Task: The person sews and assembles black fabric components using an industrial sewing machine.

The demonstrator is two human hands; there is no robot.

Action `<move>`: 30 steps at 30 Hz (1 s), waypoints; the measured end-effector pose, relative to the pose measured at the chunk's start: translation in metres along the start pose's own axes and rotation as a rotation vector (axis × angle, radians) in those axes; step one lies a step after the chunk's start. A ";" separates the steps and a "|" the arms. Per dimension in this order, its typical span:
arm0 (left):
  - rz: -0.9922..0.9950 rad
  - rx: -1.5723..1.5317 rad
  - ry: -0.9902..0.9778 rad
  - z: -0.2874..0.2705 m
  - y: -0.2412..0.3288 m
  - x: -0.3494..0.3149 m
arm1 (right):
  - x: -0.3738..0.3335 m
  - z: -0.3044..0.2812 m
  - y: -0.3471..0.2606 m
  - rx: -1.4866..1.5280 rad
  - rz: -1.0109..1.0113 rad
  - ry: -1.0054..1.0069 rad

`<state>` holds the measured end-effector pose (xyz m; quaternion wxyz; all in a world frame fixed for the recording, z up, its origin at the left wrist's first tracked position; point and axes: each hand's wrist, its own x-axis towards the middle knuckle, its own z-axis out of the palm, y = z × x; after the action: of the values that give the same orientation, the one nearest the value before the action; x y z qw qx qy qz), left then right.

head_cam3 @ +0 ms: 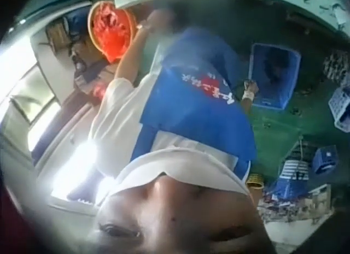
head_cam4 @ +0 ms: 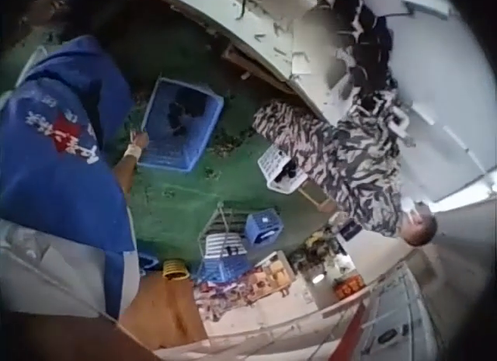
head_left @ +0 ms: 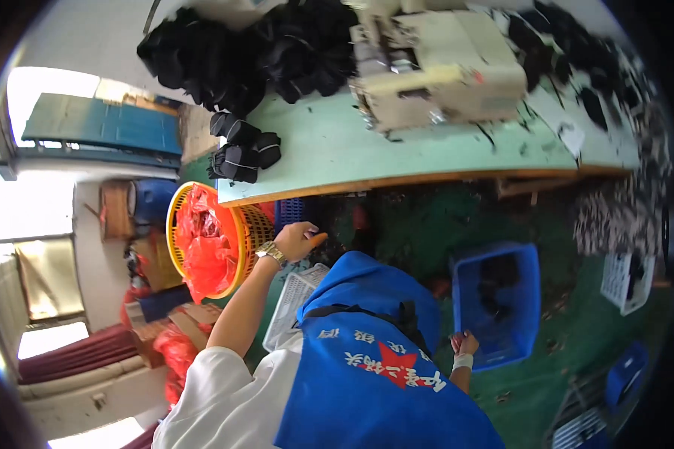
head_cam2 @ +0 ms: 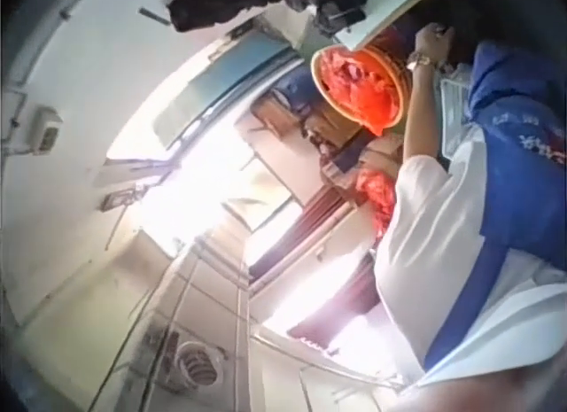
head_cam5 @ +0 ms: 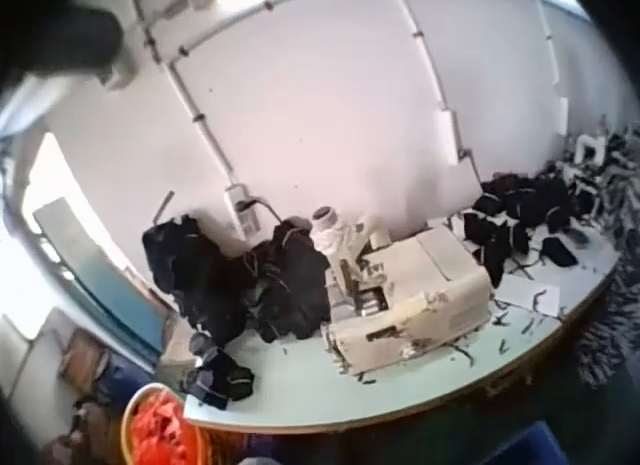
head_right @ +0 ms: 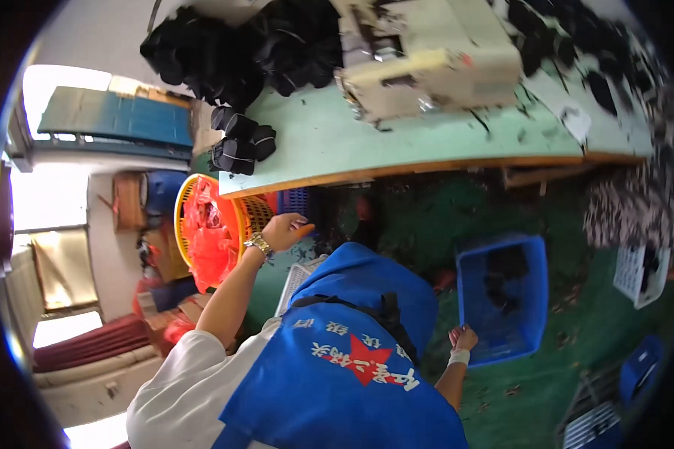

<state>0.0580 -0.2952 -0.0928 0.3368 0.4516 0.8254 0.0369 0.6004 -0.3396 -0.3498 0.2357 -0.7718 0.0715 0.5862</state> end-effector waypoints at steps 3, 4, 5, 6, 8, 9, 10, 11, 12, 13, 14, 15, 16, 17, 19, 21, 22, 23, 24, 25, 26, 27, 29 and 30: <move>0.102 -0.176 0.176 -0.044 -0.028 0.043 | -0.031 0.051 -0.039 -0.116 -0.169 -0.059; 0.152 -0.258 0.233 -0.058 -0.039 0.062 | -0.045 0.076 -0.048 -0.144 -0.255 -0.112; 0.095 -0.300 0.194 -0.084 -0.036 0.074 | -0.062 0.106 -0.055 -0.195 -0.340 -0.095; 0.137 -0.325 0.245 -0.107 -0.044 0.086 | -0.088 0.144 -0.063 -0.236 -0.391 -0.137; 0.224 -0.439 0.297 -0.147 -0.052 0.117 | -0.152 0.223 -0.077 -0.380 -0.505 -0.248; 0.229 -0.518 0.345 -0.167 -0.049 0.134 | -0.183 0.265 -0.086 -0.457 -0.625 -0.360; 0.270 -0.526 0.358 -0.187 -0.046 0.150 | -0.214 0.301 -0.092 -0.531 -0.740 -0.449; 0.359 -0.500 0.409 -0.206 -0.048 0.163 | -0.237 0.337 -0.098 -0.641 -0.858 -0.541; 0.274 -0.533 0.362 -0.227 -0.051 0.171 | -0.256 0.380 -0.091 -0.673 -1.085 -0.540; 0.356 -0.537 0.419 -0.239 -0.060 0.181 | -0.304 0.422 -0.099 -0.875 -1.260 -0.507; 0.392 -0.588 0.387 -0.242 -0.063 0.197 | -0.312 0.454 -0.098 -0.837 -1.356 -0.539; 0.382 -0.569 0.349 -0.253 -0.050 0.199 | -0.350 0.490 -0.108 -0.855 -1.414 -0.601; 0.408 -0.579 0.357 -0.254 -0.047 0.200 | -0.370 0.520 -0.114 -0.890 -1.401 -0.647; 0.418 -0.599 0.327 -0.252 -0.041 0.199 | -0.388 0.546 -0.123 -0.893 -1.576 -0.633; 0.457 -0.628 0.337 -0.237 -0.042 0.194 | -0.417 0.589 -0.143 -0.913 -1.875 -0.599; 0.354 -0.667 0.277 -0.226 -0.045 0.176 | -0.441 0.623 -0.160 -0.899 -1.989 -0.625; 0.340 -0.712 0.265 -0.220 -0.051 0.166 | -0.455 0.636 -0.166 -0.898 -2.008 -0.663; 0.345 -0.739 0.298 -0.210 -0.058 0.159 | -0.467 0.649 -0.169 -0.899 -2.005 -0.719; 0.303 -0.779 0.283 -0.207 -0.060 0.151 | -0.484 0.659 -0.172 -0.882 -1.965 -0.782; 0.263 -0.809 0.308 -0.204 -0.064 0.143 | -0.498 0.673 -0.173 -0.915 -2.026 -0.803; 0.240 -0.859 0.331 -0.199 -0.068 0.138 | -0.515 0.689 -0.171 -0.910 -2.174 -0.844; 0.217 -0.874 0.358 -0.199 -0.071 0.131 | -0.534 0.706 -0.169 -0.888 -2.327 -0.880; 0.149 -0.939 0.387 -0.198 -0.077 0.117 | -0.572 0.753 -0.155 -0.735 -2.659 -0.959; 0.165 -0.897 0.438 -0.198 -0.078 0.110 | -0.600 0.770 -0.149 -0.710 -2.766 -0.934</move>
<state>-0.1554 -0.2080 -0.0262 0.3124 0.3079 0.7410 0.5084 -0.1940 0.0368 0.0997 0.3948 0.0077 -0.9153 0.0799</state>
